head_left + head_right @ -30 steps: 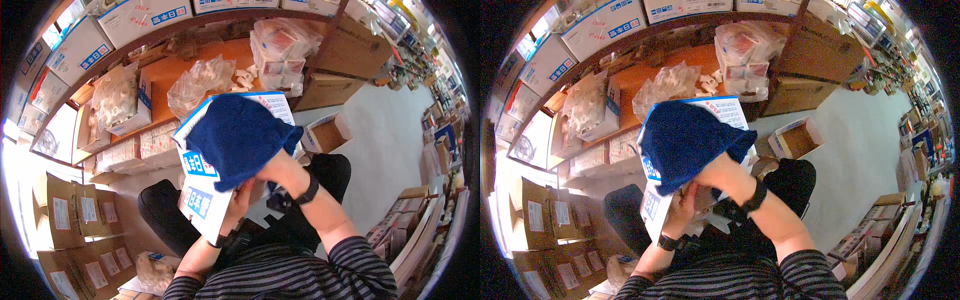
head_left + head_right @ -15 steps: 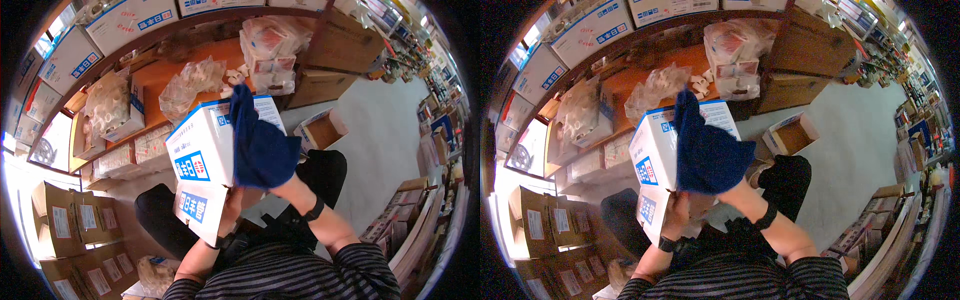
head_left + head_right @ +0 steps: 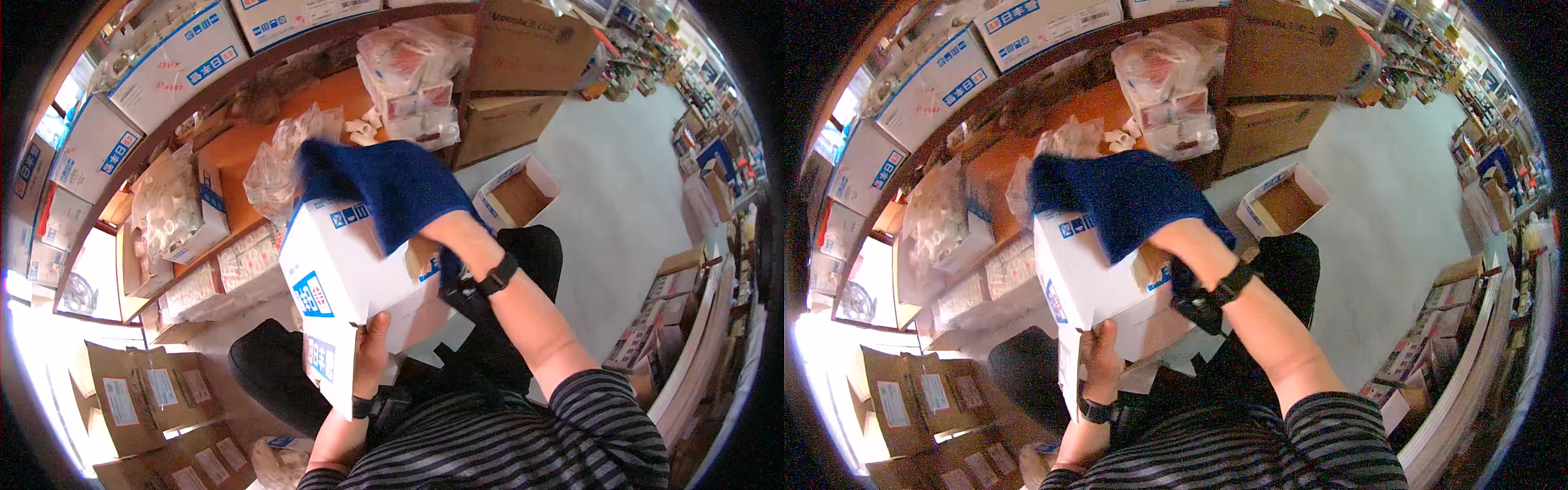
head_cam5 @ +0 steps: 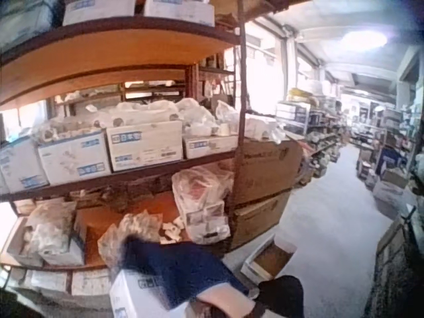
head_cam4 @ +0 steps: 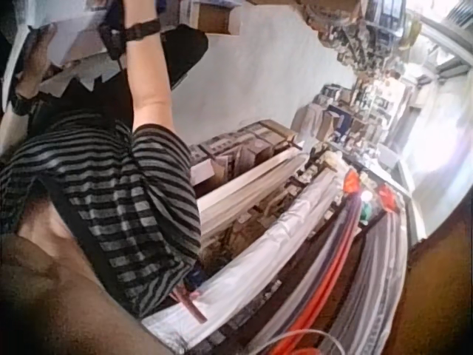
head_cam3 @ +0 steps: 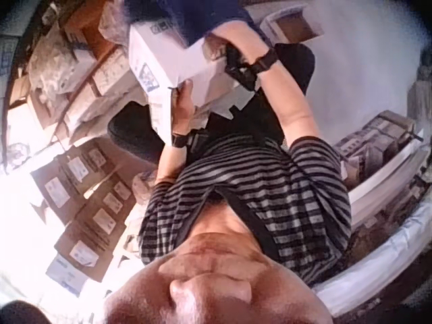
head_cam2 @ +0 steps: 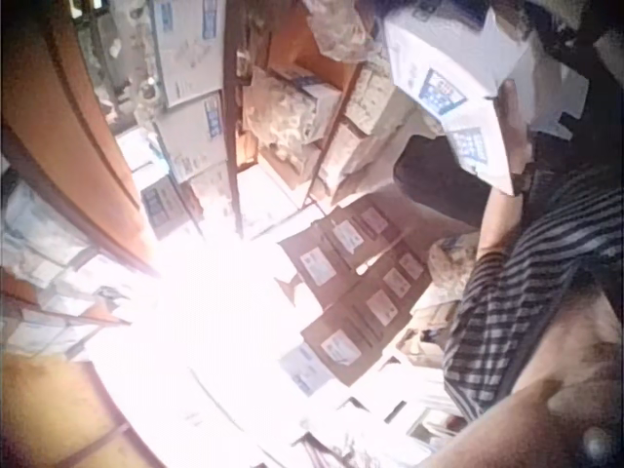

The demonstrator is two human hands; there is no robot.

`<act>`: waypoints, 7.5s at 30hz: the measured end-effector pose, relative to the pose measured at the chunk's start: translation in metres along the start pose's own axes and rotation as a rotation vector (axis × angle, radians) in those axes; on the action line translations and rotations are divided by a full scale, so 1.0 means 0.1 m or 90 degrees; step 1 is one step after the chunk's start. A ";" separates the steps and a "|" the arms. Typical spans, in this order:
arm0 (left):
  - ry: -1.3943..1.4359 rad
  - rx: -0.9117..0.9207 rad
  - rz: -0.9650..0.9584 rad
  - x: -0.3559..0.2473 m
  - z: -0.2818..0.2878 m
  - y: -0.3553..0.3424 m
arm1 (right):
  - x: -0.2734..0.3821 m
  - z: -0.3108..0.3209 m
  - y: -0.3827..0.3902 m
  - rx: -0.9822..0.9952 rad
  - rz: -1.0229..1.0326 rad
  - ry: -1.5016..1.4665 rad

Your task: Inspecting and cleaning pipe fittings and packing them into boxes.

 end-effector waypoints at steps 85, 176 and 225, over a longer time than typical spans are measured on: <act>0.308 -0.215 -0.082 -1.39 0.12 -0.63 | -0.13 -0.89 2.40 0.730 0.071 0.106; 0.169 -0.158 0.165 -0.49 0.26 -0.35 | 0.81 -0.60 0.45 -0.049 0.086 -0.153; 0.498 -0.102 0.187 -0.65 0.35 -0.34 | 0.97 -0.28 0.32 -0.006 -0.022 -0.373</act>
Point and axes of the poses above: each hand's wrist, its own y-axis away from the middle knuckle, its own z-axis out of the back of the hand, x = y × z, the point moved 6 cm from there along -y, towards the middle knuckle, and after that the axes turned 13 degrees about y, right-handed, at the moved point
